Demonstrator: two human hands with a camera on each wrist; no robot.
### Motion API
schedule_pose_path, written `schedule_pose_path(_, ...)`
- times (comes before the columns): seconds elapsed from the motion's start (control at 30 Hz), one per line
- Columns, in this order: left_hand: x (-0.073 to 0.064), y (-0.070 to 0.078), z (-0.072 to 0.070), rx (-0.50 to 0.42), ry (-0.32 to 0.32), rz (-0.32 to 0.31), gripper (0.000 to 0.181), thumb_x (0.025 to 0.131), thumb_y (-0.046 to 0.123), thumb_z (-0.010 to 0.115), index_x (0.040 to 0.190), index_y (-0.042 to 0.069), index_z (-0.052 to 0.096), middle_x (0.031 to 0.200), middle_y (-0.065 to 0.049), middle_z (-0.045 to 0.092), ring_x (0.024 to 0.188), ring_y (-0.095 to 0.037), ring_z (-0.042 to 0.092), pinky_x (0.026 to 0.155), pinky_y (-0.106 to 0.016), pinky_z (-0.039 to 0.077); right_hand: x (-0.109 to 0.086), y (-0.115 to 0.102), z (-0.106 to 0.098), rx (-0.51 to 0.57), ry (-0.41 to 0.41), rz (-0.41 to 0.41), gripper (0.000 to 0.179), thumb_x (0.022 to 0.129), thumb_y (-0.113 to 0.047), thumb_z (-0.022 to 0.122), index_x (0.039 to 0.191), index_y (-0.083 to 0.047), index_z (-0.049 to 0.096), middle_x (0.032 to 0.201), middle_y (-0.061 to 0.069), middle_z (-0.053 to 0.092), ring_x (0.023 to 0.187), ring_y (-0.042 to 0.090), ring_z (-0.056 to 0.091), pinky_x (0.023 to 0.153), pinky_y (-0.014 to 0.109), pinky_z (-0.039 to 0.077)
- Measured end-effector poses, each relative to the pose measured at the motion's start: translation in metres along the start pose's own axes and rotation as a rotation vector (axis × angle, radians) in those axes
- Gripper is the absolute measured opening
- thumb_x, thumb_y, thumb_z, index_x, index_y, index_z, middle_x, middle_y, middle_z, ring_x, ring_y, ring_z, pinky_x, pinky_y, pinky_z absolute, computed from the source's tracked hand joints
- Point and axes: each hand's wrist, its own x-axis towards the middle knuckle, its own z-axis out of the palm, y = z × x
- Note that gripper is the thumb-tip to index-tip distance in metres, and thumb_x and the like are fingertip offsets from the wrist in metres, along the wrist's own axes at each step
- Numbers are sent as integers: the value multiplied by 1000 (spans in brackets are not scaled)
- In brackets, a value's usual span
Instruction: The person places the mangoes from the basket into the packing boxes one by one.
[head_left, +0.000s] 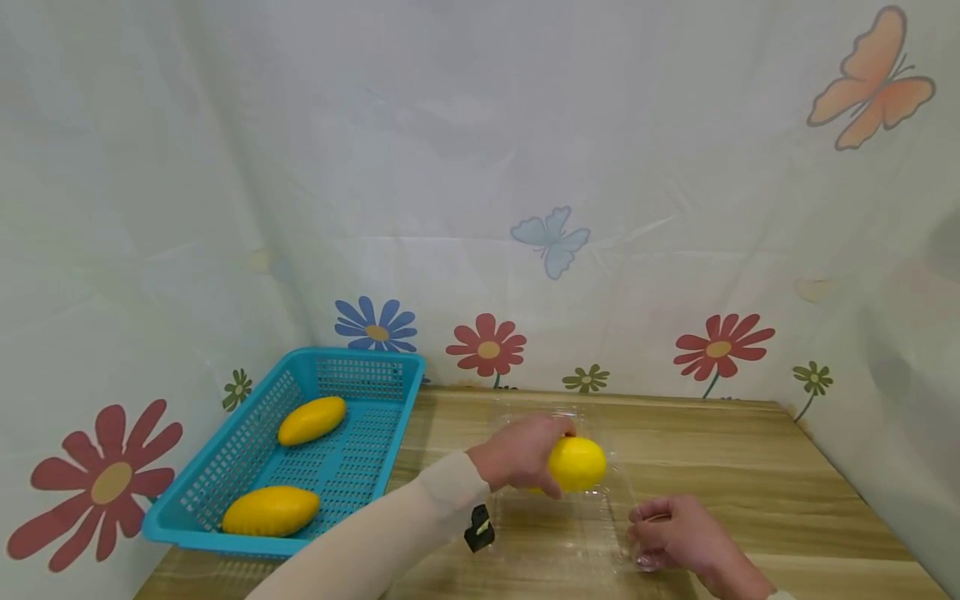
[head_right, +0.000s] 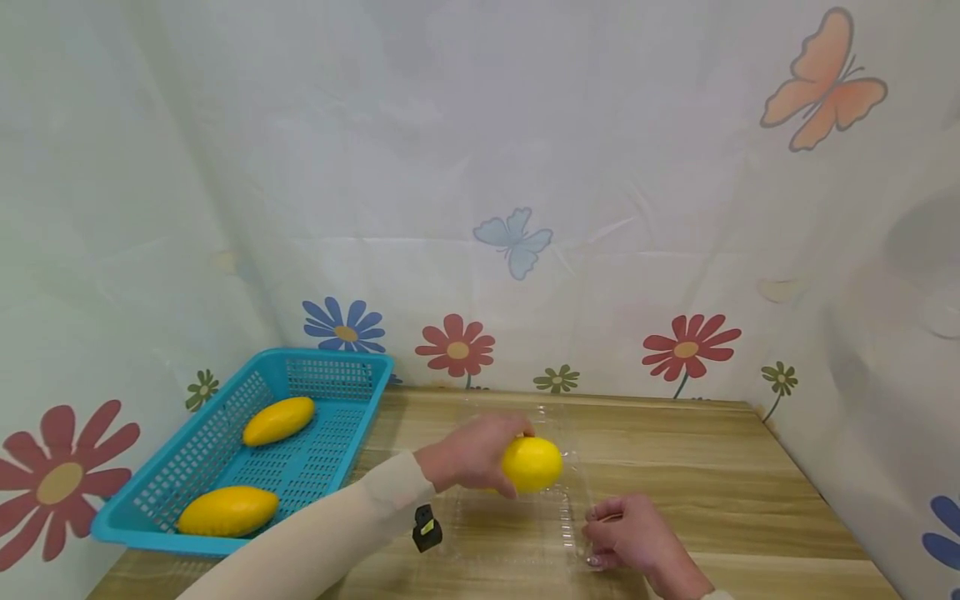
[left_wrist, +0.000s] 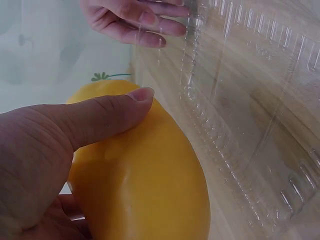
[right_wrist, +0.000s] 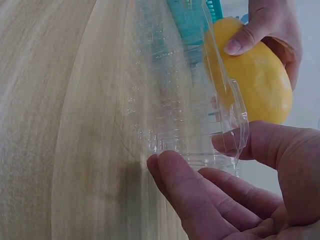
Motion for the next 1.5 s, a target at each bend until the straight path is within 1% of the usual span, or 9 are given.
schedule_pose_path(0.17,1,0,4,18,-5,8,68,69,32,96,124,19,58,112,6,66,94,-10,57,92,-26,54,-2,-3,1,-16,0,-9,41,90,-4,71,120,20,59,92,11,72,71,15,69,67,32,63)
schedule_pose_path(0.4,3,1,10,18,-25,-21,67,70,32,96,124,20,57,111,7,64,93,-9,55,93,-26,53,-1,-2,1,-21,-5,-16,40,91,-3,70,120,21,59,92,12,72,70,15,69,67,33,63)
schedule_pose_path(0.6,1,2,11,16,-31,-22,69,70,32,96,125,19,57,111,5,64,91,-9,55,91,-25,53,-1,-1,1,-28,-8,-39,39,91,-3,69,120,22,59,90,11,72,69,15,68,66,32,63)
schedule_pose_path(0.77,1,1,14,28,-29,-24,70,70,33,96,126,19,56,111,4,64,91,-9,54,92,-25,53,-2,-3,1,-30,-11,-30,41,91,-5,69,120,21,59,93,13,72,71,15,69,67,32,63)
schedule_pose_path(0.97,2,1,16,30,-38,-16,68,68,33,97,123,18,60,109,4,66,92,-11,53,90,-24,52,-2,-5,1,-32,-13,-12,41,90,-6,71,120,20,60,94,13,73,71,16,69,68,33,64)
schedule_pose_path(1.13,2,2,18,24,-47,-35,68,67,34,97,122,20,60,110,5,66,94,-12,52,90,-26,52,-2,-5,1,-40,-5,5,40,91,-6,71,121,19,61,94,12,73,71,16,70,68,34,64)
schedule_pose_path(1.3,1,2,22,54,-40,-33,70,68,36,97,125,22,59,113,5,65,97,-13,52,93,-27,52,-1,-4,1,-38,-8,8,40,91,-7,71,120,19,61,93,12,73,71,16,70,68,34,64)
schedule_pose_path(1.5,-1,4,24,93,-22,-22,72,67,38,97,126,23,57,115,5,61,99,-13,50,95,-28,50,-2,-4,1,-34,-15,-18,41,91,-6,70,120,20,60,93,12,72,71,16,69,68,33,64)
